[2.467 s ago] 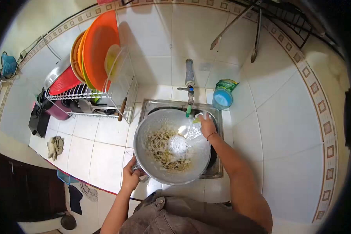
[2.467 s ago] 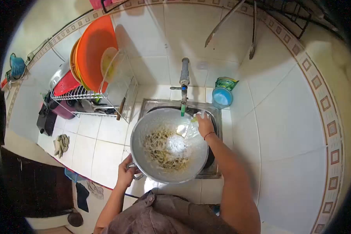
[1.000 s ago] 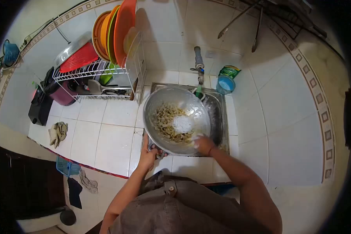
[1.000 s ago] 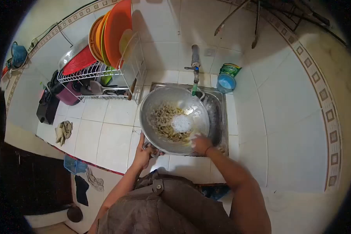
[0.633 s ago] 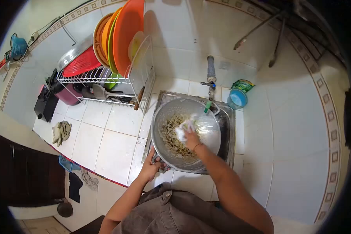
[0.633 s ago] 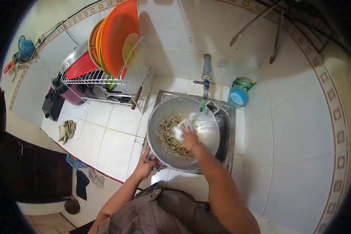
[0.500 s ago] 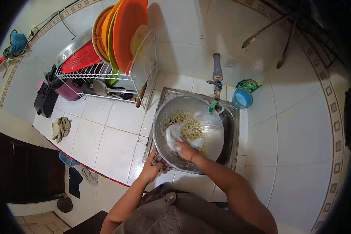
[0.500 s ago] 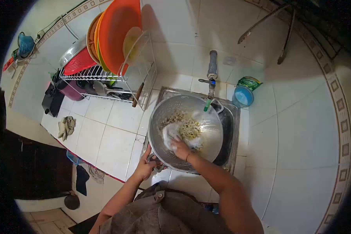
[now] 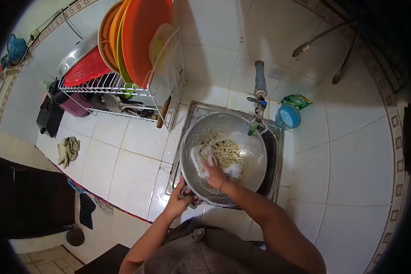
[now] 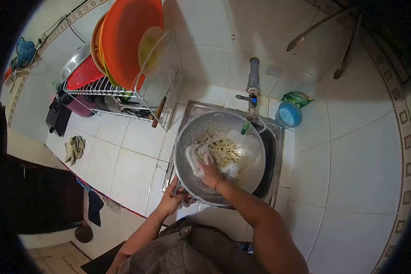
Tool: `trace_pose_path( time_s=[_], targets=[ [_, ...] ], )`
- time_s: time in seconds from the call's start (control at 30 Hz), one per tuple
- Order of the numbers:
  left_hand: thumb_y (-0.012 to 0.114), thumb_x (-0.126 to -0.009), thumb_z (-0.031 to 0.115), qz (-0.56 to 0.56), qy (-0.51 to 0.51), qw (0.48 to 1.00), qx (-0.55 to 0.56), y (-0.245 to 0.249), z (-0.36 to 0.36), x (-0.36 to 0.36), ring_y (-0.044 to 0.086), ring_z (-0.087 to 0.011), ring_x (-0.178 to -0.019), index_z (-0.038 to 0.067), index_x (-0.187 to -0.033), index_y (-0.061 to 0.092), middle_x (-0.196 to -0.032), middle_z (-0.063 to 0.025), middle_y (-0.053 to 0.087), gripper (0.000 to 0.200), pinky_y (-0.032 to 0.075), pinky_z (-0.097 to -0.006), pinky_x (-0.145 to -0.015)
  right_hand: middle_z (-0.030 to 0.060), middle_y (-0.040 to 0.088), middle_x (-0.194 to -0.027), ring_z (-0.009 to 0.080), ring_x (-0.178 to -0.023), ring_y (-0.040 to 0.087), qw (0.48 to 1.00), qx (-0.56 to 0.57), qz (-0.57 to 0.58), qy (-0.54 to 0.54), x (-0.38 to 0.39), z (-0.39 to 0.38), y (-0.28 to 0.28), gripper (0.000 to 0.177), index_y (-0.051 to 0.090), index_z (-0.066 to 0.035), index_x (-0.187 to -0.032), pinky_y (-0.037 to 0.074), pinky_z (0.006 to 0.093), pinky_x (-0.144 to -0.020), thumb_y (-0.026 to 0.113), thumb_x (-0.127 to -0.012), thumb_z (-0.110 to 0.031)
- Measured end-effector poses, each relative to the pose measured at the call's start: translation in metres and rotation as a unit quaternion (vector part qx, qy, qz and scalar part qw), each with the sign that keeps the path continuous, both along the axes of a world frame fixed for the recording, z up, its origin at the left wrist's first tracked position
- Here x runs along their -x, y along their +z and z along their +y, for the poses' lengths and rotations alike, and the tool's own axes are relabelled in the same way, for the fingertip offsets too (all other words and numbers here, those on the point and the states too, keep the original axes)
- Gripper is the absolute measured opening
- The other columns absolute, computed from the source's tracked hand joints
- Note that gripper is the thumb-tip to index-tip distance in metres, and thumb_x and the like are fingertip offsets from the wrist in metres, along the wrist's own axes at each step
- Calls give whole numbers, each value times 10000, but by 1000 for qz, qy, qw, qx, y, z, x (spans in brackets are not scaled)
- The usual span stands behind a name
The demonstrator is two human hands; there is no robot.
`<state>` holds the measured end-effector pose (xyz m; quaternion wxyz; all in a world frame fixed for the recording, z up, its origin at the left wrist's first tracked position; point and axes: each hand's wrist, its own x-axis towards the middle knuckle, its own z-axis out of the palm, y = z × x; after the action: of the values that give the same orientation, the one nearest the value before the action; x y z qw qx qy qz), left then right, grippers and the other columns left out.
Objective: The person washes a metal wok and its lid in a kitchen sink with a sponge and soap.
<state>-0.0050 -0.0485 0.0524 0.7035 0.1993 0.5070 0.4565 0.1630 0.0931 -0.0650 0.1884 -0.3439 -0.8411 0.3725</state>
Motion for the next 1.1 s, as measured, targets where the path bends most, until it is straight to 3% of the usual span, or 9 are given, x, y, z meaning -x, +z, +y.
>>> trace_pose_path(
  time_s=[0.1, 0.2, 0.4, 0.47, 0.67, 0.77, 0.9, 1.0, 1.1],
  targets=[
    [391, -791, -212, -1, 11, 1000, -16, -4, -2, 2, 548, -244, -1140, 151, -1516, 90, -1445, -89, 370, 864, 522, -319, -881, 254, 225, -1488, 463, -1374, 204, 984, 1, -114, 140, -56, -19, 7, 612, 345, -191, -1447, 236, 527, -1107, 528, -866, -248],
    [393, -784, -215, -52, 41, 998, -24, 0, -1, -2, 524, -242, -1173, 149, -1515, 107, -1445, -81, 370, 865, 520, -319, -885, 180, 211, -1528, 418, -1403, 173, 879, -11, -461, 125, -116, 22, 58, 565, 342, -207, -1456, 247, 534, -1100, 479, -910, -254],
    [373, -790, -218, -38, -19, 999, -12, -1, 11, -4, 460, -213, -1230, 158, -1516, 79, -1436, -78, 373, 868, 532, -334, -895, 166, 197, -1534, 407, -1380, 233, 889, -258, -361, -112, -51, 104, 12, 583, 376, -201, -1442, 331, 529, -1051, 525, -880, -167],
    [386, -792, -221, 12, -24, 999, -20, -6, 10, -5, 458, -204, -1223, 151, -1515, 75, -1428, -72, 377, 870, 535, -336, -891, 207, 178, -1527, 428, -1362, 265, 978, -140, -116, -105, 15, 94, 1, 598, 359, -166, -1444, 381, 470, -1017, 523, -872, -105],
    [385, -781, -233, 20, 19, 998, -62, -18, 13, 4, 382, -241, -1307, 154, -1518, 50, -1515, -79, 230, 897, 502, -320, -927, 293, 198, -1487, 458, -1333, 292, 984, 74, 147, -69, 58, -27, 47, 629, 299, -116, -1463, 342, 440, -1034, 546, -885, -109],
    [370, -774, -237, -17, 24, 999, -37, 4, 14, 4, 381, -266, -1313, 160, -1519, 63, -1521, -87, 219, 898, 507, -308, -913, 244, 212, -1501, 447, -1368, 243, 985, 123, 68, 101, -20, -46, 53, 545, 377, -143, -1420, 323, 487, -1063, 514, -893, -117],
    [355, -772, -235, -6, 34, 998, -44, 8, 11, 3, 399, -257, -1297, 153, -1520, 64, -1520, -86, 226, 892, 510, -298, -891, 202, 222, -1517, 455, -1374, 220, 895, 10, -439, 75, -110, 2, 47, 527, 398, -261, -1420, 295, 514, -1084, 493, -904, -305],
    [365, -773, -231, 15, 20, 997, -68, -7, 12, -2, 401, -238, -1294, 148, -1519, 64, -1514, -88, 240, 890, 517, -305, -885, 233, 288, -1477, 460, -1349, 257, 924, 27, -365, -110, -85, 2, 42, 617, 367, -195, -1438, 278, 556, -1084, 531, -850, -284],
    [375, -757, -224, 26, 13, 999, -37, -6, 13, -2, 431, -220, -1262, 147, -1520, 68, -1503, -90, 260, 902, 518, -313, -882, 286, 302, -1441, 481, -1323, 283, 962, 35, -259, -76, -16, -19, 8, 650, 364, -149, -1427, 301, 518, -1073, 531, -798, -158]
  ],
)
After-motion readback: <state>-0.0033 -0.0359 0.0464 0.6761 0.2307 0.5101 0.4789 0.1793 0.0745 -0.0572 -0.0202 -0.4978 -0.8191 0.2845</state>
